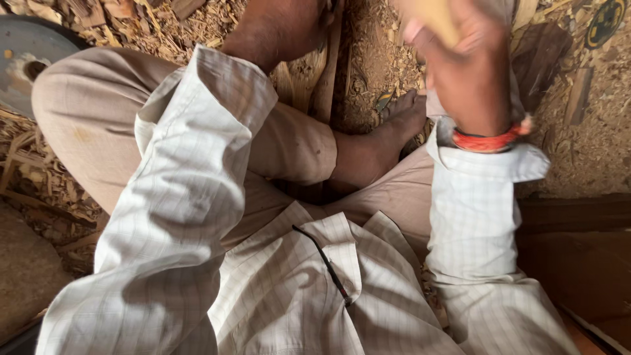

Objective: The person sharpens a chisel on a grinding stone and then uses a wooden mallet to strike the chisel, carving a piece of wood held between their legs.

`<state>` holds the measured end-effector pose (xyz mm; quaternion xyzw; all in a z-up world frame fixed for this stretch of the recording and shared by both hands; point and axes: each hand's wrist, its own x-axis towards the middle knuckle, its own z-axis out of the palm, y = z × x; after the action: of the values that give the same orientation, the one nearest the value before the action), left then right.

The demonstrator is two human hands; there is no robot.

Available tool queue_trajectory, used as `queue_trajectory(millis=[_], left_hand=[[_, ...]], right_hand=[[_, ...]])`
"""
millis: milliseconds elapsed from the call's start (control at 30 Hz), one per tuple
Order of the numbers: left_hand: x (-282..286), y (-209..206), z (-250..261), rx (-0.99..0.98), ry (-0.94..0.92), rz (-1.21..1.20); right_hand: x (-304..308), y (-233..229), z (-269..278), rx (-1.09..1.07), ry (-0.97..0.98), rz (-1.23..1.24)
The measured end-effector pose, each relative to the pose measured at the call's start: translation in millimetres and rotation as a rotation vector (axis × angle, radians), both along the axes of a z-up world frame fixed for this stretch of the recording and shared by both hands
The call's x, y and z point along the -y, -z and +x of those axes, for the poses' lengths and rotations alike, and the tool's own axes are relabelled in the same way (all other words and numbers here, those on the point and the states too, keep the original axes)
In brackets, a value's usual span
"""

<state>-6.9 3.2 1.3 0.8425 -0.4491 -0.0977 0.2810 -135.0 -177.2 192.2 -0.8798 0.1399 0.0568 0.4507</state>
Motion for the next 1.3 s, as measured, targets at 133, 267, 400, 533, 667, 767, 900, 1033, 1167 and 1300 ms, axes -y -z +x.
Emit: queue_trajectory(millis=[133,267,400,533,667,767,900,1033,1167,1300], left_hand=[[3.1,-0.8,-3.4,-0.080,-0.008,-0.157],[7.4,-7.4,-34.6,0.013,-0.189,-0.209],[33.9,-40.7,-80.6,-0.058,-0.522,-0.506],[42.8,-61.0,-112.8,-0.487,-0.434,-0.804],[56.5,-73.1,-112.4,-0.534,-0.347,-0.623],[71.7,-75.0,-110.5,-0.266,-0.527,-0.729],[75.9,-66.5,-108.9,-0.450,-0.583,-0.647],[71.5,-63.7,-96.5,-0.515,-0.495,-0.648],[71.9,-64.4,-91.0,-0.392,-0.570,-0.685],[71.4,-66.0,-93.4,-0.420,-0.662,-0.736]], right_hand=[[-2.2,-3.9,-6.2,-0.020,-0.003,0.022],[-9.9,4.2,-30.5,0.006,0.024,0.042],[-13.1,11.9,-53.2,-0.029,0.176,0.266],[-20.0,17.3,-77.6,0.034,0.396,0.435],[-14.3,13.8,-96.3,0.129,0.520,0.443],[-6.1,16.1,-104.4,0.181,0.535,0.415],[-5.9,19.9,-104.5,0.172,0.534,0.373],[-16.4,19.9,-96.3,0.161,0.493,0.344],[-21.8,21.2,-93.0,0.155,0.476,0.332],[-22.9,20.7,-93.1,0.162,0.493,0.271]])
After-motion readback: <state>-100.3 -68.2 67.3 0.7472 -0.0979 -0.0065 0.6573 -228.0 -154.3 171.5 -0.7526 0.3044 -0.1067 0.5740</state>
